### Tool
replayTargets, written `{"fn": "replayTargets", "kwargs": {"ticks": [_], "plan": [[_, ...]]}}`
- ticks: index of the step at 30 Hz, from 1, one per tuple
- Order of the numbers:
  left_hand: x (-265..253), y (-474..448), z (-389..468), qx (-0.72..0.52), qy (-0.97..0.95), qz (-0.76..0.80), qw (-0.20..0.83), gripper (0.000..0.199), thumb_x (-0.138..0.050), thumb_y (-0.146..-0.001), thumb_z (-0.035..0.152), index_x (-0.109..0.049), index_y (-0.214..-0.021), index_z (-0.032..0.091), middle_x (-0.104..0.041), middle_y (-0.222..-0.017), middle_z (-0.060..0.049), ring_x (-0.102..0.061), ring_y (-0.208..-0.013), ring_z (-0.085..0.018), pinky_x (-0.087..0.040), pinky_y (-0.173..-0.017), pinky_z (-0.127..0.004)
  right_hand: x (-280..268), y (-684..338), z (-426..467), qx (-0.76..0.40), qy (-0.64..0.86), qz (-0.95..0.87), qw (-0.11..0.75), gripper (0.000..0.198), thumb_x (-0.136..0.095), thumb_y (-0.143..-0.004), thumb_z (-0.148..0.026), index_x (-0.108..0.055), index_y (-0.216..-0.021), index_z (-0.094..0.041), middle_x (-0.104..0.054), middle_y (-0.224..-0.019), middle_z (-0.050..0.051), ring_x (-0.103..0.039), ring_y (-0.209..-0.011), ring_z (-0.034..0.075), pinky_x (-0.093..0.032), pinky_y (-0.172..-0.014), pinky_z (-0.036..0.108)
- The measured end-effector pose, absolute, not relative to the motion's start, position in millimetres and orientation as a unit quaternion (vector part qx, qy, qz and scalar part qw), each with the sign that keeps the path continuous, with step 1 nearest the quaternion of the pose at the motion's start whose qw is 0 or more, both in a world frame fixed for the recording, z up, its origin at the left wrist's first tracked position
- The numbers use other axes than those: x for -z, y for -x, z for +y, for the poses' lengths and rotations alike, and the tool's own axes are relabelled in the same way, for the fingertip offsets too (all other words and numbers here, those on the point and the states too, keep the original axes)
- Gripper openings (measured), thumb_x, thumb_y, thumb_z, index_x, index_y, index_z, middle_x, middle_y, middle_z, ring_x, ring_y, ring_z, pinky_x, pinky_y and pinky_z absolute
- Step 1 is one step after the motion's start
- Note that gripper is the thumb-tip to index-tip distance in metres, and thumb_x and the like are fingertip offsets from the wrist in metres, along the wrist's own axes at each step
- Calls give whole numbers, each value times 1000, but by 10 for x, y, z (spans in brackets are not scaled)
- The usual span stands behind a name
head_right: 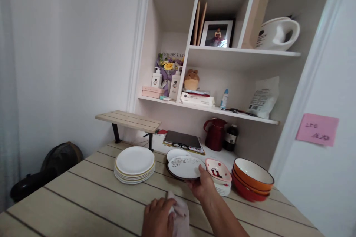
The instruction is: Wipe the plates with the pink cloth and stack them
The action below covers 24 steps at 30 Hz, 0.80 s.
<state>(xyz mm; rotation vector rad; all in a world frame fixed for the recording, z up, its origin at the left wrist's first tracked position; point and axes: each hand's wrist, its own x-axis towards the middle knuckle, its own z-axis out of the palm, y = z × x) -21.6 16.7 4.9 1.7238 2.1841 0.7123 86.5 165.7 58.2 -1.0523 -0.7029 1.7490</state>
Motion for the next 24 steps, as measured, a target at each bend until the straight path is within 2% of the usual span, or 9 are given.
{"fn": "replayTargets", "kwargs": {"ticks": [6,9,11,14,16,18,20,24], "plan": [[-42,221,219,-246,-602,745,149,40,-49,-82,21,-60,-118,33,-64,-119,-3,-51,-114,-27,-32,-96,-45,-626,-856,1711,-715,466,-247,458,35,-43,-94,-37,-44,-126,-22,-70,-72,2,-68,-59,18,-57,-68,37],[-46,230,219,-247,-599,745,157,38,-49,-82,23,-61,-117,33,-64,-120,-2,-51,-114,-27,-32,-96,-45,-663,-862,1729,-718,483,-267,425,40,-41,-94,-45,-46,-123,-18,-71,-76,7,-70,-64,22,-56,-65,38],[-40,240,213,-256,-602,740,159,38,-48,-82,25,-61,-117,34,-64,-120,-2,-51,-114,-27,-32,-97,-44,-683,-881,1734,-718,498,-286,394,46,-41,-92,-52,-51,-117,-15,-71,-75,11,-70,-64,24,-54,-58,34],[-17,248,215,-267,-608,731,156,38,-47,-83,28,-60,-118,35,-65,-119,-1,-51,-114,-27,-32,-97,-44,-687,-927,1729,-714,523,-311,348,53,-42,-89,-60,-59,-100,-11,-68,-65,11,-66,-53,22,-42,-42,24],[-3,243,226,-256,-608,735,156,39,-48,-82,28,-60,-118,36,-65,-119,-1,-52,-113,-27,-32,-96,-44,-670,-954,1726,-710,539,-320,322,52,-46,-86,-61,-61,-87,-12,-63,-54,8,-57,-41,16,-32,-35,20],[4,231,236,-243,-609,739,156,40,-48,-81,27,-60,-118,36,-65,-119,-1,-52,-112,-27,-32,-96,-44,-646,-966,1733,-708,545,-324,311,46,-50,-85,-59,-58,-77,-15,-56,-46,1,-44,-32,11,-27,-34,19],[5,219,241,-240,-613,737,152,40,-48,-82,27,-60,-119,36,-65,-118,-1,-52,-112,-26,-31,-96,-43,-619,-959,1753,-710,539,-324,317,39,-52,-88,-53,-53,-72,-18,-50,-43,-3,-38,-30,8,-27,-34,17],[9,215,231,-242,-613,737,152,40,-47,-82,27,-59,-119,37,-65,-118,0,-51,-111,-26,-31,-96,-43,-551,-907,1800,-713,515,-317,353,24,-53,-91,-36,-50,-75,-18,-51,-45,-5,-46,-34,8,-39,-40,18]]}}
